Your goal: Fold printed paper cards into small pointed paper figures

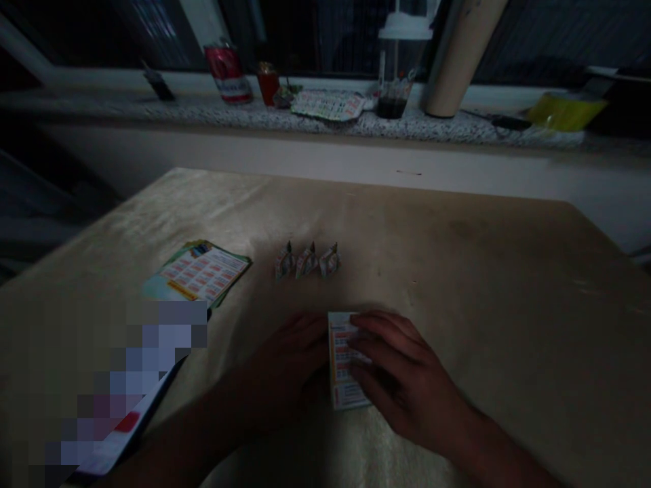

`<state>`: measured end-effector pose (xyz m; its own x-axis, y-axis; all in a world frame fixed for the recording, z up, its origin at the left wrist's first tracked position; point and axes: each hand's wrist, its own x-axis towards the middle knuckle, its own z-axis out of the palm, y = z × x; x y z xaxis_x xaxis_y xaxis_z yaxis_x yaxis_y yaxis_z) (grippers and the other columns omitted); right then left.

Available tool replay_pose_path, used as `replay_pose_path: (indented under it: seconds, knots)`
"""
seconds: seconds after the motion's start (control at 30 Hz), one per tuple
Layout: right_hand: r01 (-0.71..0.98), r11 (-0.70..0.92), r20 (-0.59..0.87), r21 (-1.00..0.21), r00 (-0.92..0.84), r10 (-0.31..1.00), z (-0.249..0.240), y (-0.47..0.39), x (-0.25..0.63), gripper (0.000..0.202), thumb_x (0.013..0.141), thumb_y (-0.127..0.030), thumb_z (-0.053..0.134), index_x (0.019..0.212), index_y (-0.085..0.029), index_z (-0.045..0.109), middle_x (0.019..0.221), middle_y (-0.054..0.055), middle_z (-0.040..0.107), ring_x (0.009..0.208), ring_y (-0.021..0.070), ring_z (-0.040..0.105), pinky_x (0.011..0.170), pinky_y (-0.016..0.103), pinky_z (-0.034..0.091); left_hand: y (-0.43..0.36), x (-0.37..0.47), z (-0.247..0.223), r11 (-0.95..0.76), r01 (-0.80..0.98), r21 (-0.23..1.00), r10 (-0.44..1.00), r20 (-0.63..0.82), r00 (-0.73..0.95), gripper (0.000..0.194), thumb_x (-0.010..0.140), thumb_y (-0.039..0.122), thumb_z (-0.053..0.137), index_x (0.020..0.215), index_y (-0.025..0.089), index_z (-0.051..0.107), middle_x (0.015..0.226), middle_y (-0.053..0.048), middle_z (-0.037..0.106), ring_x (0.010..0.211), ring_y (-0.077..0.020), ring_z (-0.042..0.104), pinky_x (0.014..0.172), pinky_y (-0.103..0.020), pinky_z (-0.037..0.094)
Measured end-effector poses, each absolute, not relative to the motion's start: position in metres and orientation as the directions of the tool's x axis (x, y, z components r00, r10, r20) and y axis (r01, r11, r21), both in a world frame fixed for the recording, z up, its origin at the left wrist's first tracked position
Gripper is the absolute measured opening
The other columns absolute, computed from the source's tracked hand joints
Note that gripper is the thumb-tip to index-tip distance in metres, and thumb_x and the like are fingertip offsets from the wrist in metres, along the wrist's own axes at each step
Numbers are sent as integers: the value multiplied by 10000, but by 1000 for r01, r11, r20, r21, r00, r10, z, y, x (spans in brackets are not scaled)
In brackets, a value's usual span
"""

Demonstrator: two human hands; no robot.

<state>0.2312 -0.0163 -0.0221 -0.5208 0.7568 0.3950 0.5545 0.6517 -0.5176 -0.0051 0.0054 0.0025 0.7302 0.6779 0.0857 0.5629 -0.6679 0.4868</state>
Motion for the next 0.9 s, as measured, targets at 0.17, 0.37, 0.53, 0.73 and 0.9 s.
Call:
replay_pose_path:
  seconds: [0.17, 0.37, 0.53, 0.73, 0.9]
  knots:
    - [636, 638, 352, -433, -532, 770, -27, -12, 231, 259, 949, -213, 650, 1207, -221, 671, 1328, 115, 645, 1314, 313, 547, 1044, 494, 523, 9, -14, 5, -647, 592, 480, 711, 99, 696, 221, 950, 168, 620, 1162, 211, 665, 1243, -58, 659, 1170, -237, 578, 1077, -422, 429]
    - [628, 663, 336, -408, -572, 749, -28, -11, 230, 267, 954, -214, 645, 1221, -218, 653, 1342, 113, 634, 1330, 313, 525, 1053, 499, 504, 9, -19, 7, -576, 679, 456, 776, 43, 629, 269, 888, 114, 646, 1156, 143, 658, 1231, -96, 644, 1147, -256, 569, 1049, -430, 461]
    - [631, 660, 330, -408, -571, 751, -27, -12, 226, 245, 964, -216, 638, 1209, -218, 648, 1338, 113, 627, 1330, 308, 511, 1051, 505, 497, 7, -17, 7, -565, 692, 449, 785, 34, 618, 264, 885, 118, 647, 1147, 147, 651, 1260, -102, 625, 1185, -270, 554, 1062, -446, 466]
    - [628, 661, 325, -410, -577, 749, -31, -11, 225, 252, 956, -226, 649, 1208, -228, 660, 1339, 103, 632, 1339, 308, 512, 1058, 506, 499, 8, -16, 9, -566, 692, 449, 779, 15, 627, 224, 900, 139, 638, 1122, 152, 656, 1261, -106, 631, 1184, -276, 560, 1070, -461, 469]
    - [636, 658, 329, -403, -570, 753, -32, -11, 224, 244, 953, -243, 642, 1195, -239, 679, 1340, 103, 645, 1333, 329, 537, 1044, 524, 518, 8, -17, 8, -564, 693, 449, 781, 17, 625, 233, 902, 130, 628, 1132, 158, 653, 1265, -98, 623, 1188, -274, 555, 1071, -454, 460]
